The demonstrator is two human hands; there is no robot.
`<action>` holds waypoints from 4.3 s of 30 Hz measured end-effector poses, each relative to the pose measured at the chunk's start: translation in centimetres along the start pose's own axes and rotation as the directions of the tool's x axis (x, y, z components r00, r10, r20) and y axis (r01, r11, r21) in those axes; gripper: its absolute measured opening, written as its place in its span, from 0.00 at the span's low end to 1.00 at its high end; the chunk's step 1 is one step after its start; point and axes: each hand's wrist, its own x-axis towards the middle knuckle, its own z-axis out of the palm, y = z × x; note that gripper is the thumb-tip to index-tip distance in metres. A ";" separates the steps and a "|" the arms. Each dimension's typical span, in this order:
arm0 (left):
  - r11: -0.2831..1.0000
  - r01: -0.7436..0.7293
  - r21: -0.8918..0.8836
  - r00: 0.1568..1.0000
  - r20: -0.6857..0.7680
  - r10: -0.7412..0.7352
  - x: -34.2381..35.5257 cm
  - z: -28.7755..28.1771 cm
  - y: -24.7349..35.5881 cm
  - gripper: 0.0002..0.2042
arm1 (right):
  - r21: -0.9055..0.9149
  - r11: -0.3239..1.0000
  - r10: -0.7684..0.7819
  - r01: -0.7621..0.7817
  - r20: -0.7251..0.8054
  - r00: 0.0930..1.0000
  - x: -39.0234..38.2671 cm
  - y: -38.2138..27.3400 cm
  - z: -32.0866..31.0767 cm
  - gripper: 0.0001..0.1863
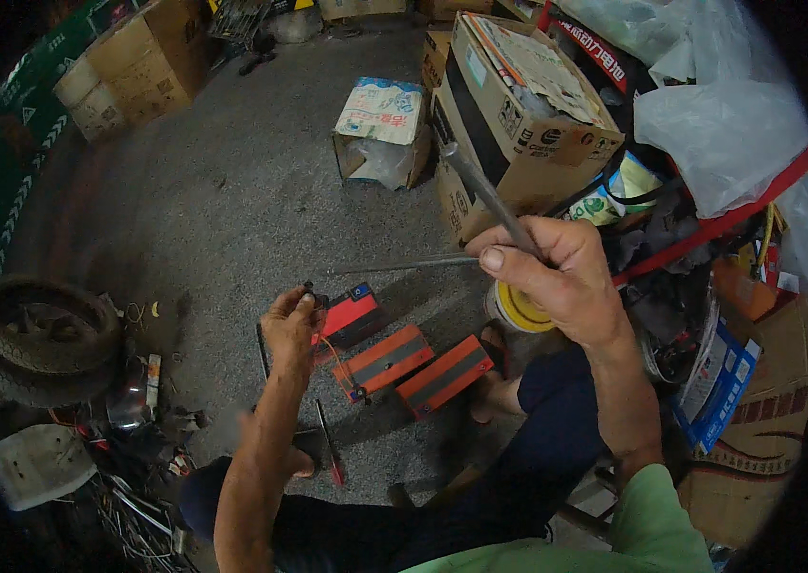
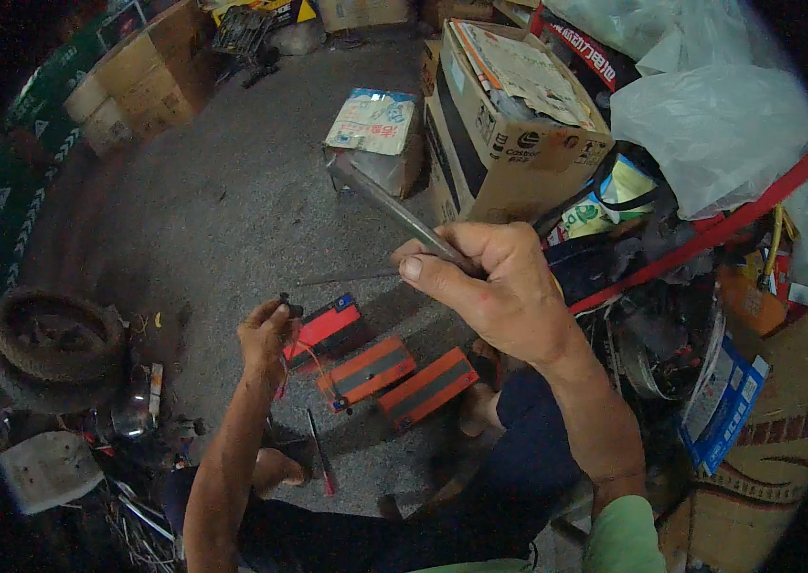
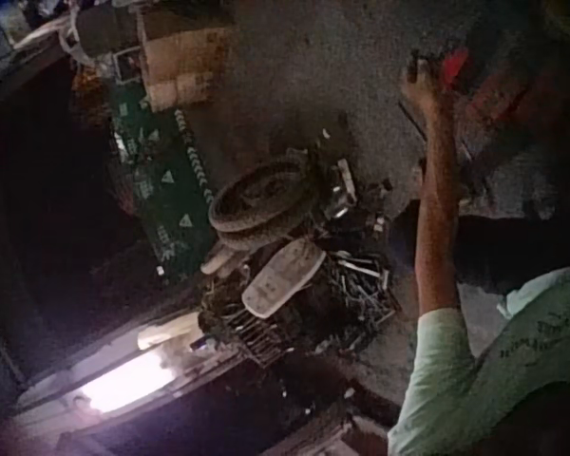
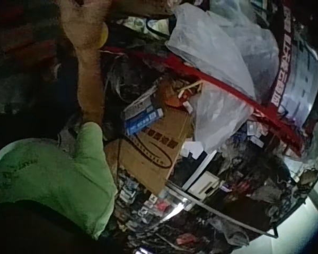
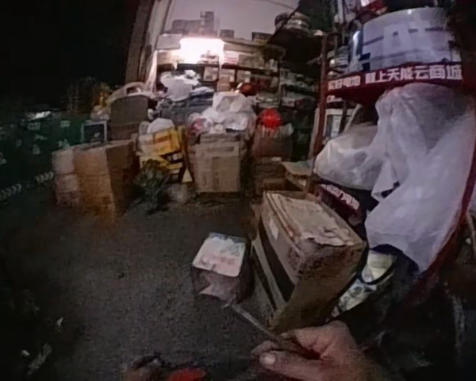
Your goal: The person sits on the floor and uses a metal rod and a screwdriver to pry open and adjust the terminals of several red and black rectangular batteries. The person repeatedly taps the batteries and manipulates the internal components with the tools.
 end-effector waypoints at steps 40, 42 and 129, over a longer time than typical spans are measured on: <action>0.939 -0.325 -0.110 0.928 -0.227 0.295 -9.1 -11.7 13.7 0.12 | -0.205 0.958 -0.062 0.201 0.535 0.843 -6.9 5.4 7.4 0.08; 0.931 -0.336 -0.140 0.934 -0.178 0.310 -10.9 -14.2 13.7 0.11 | -0.222 0.953 -0.045 0.208 0.574 0.818 -9.5 9.7 11.8 0.07; 0.966 -0.257 -0.014 0.966 0.034 0.257 -10.2 -3.9 8.5 0.13 | -0.188 0.791 -0.537 0.583 0.246 0.807 -0.4 -0.9 4.5 0.11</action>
